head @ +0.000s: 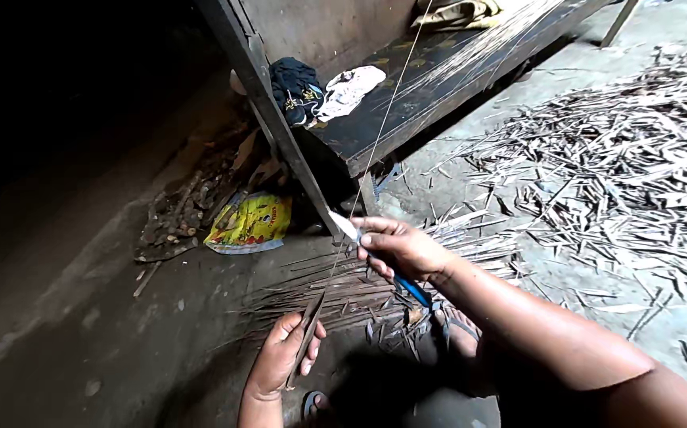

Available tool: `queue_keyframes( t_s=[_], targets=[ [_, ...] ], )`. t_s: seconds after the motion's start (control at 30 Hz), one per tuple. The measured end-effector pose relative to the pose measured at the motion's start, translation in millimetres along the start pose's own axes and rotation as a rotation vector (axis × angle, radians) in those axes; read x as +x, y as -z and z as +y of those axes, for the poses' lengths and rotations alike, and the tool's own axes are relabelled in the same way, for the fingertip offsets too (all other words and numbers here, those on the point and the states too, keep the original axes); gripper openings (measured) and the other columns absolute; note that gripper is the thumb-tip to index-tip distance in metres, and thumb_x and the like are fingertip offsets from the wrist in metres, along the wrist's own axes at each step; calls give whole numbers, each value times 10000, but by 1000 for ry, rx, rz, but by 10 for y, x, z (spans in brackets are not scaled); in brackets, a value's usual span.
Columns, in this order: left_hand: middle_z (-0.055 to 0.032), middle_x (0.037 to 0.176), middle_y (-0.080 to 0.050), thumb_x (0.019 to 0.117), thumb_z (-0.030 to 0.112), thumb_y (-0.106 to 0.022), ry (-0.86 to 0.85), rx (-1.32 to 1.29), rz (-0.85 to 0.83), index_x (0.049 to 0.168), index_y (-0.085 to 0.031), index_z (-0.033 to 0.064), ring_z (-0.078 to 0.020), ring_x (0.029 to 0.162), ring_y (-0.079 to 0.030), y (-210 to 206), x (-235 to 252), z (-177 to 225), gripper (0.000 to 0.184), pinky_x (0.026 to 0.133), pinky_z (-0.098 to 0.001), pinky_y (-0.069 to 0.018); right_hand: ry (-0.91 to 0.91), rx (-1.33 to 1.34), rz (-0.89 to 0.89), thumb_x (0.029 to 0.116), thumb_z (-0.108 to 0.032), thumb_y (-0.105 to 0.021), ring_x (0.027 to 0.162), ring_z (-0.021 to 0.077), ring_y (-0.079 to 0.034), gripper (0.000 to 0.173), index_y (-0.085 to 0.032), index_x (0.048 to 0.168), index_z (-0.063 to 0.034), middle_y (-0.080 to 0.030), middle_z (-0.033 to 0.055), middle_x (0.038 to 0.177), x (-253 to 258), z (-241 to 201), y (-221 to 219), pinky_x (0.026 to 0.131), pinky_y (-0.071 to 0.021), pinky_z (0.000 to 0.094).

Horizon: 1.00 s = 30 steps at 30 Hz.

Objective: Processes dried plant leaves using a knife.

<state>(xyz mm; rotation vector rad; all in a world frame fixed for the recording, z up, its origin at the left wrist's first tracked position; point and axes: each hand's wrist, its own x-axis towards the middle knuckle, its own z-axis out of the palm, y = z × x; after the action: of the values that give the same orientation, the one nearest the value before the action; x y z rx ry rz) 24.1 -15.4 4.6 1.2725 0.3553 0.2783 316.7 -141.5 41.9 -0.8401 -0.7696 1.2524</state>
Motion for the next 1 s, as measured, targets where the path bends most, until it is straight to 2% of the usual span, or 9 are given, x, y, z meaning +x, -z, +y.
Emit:
queue_keyframes(
  t_s=[0.07, 0.13, 0.3, 0.37, 0.53, 0.63, 0.7, 0.83, 1.0],
  targets=[
    [-18, 614, -635, 1079, 237, -472, 5, -5, -15, 983, -749, 29, -50, 473, -590, 0, 2, -16, 359, 437, -191, -498, 34, 24, 78, 1070, -124, -464, 544, 87, -565, 438, -478, 1508, -144, -678, 101, 880, 14, -64, 59, 503, -497, 219],
    [-16, 612, -634, 1080, 245, -479, 7, -9, -25, 985, -750, 28, -50, 474, -590, -13, 16, -22, 360, 440, -191, -498, 26, 37, 70, 1070, -128, -466, 547, 95, -571, 451, -460, 1520, -156, -681, 107, 891, 12, -25, 54, 504, -501, 228],
    [-11, 573, -606, 1080, 294, -475, 20, -89, 7, 969, -749, 38, -58, 449, -577, -82, 42, -4, 390, 426, -202, -492, -149, 5, -165, 1061, -145, -505, 569, 84, -581, 439, -477, 1497, -96, -695, 83, 918, -81, 275, -193, 501, -496, 222],
    [-3, 553, -586, 1077, 296, -468, 27, -134, 11, 956, -739, 39, -54, 432, -563, -97, 37, 14, 393, 416, -205, -485, -168, 11, -208, 1060, -128, -509, 553, 85, -581, 422, -504, 1480, -85, -707, 94, 909, -98, 327, -240, 489, -493, 222],
    [-1, 552, -573, 1081, 320, -480, 17, -220, -55, 979, -731, 30, -62, 433, -561, -67, 8, 15, 396, 418, -208, -483, -72, -3, -81, 1058, -153, -499, 559, 80, -570, 424, -519, 1481, -122, -687, 86, 903, -25, 114, -88, 501, -494, 218],
    [0, 553, -576, 1076, 330, -492, 19, -232, -64, 984, -734, 33, -63, 432, -561, -60, -9, 15, 394, 412, -210, -479, -50, 19, -9, 1069, -143, -472, 561, 85, -572, 442, -482, 1510, -159, -679, 95, 906, 1, 67, -32, 508, -500, 216],
    [3, 548, -569, 1075, 350, -491, 30, -254, -71, 983, -732, 34, -63, 425, -556, -81, -5, 26, 408, 406, -210, -475, -82, 1, -71, 1063, -151, -484, 574, 89, -579, 462, -460, 1524, -133, -681, 89, 919, -24, 166, -113, 511, -504, 226],
    [2, 520, -548, 1060, 371, -513, 66, -411, -129, 970, -708, 39, -76, 405, -559, -134, 12, -4, 395, 381, -217, -463, -145, -9, -220, 1060, -138, -515, 560, 85, -582, 426, -506, 1482, -86, -698, 88, 909, -104, 387, -328, 499, -499, 224],
    [8, 527, -563, 1039, 366, -557, 122, -635, -270, 970, -699, 54, -85, 416, -582, -182, 15, -52, 349, 387, -219, -471, -83, 34, -202, 1059, -129, -506, 563, 84, -591, 426, -493, 1482, -83, -701, 86, 896, -53, 283, -243, 503, -505, 221]
  ],
)
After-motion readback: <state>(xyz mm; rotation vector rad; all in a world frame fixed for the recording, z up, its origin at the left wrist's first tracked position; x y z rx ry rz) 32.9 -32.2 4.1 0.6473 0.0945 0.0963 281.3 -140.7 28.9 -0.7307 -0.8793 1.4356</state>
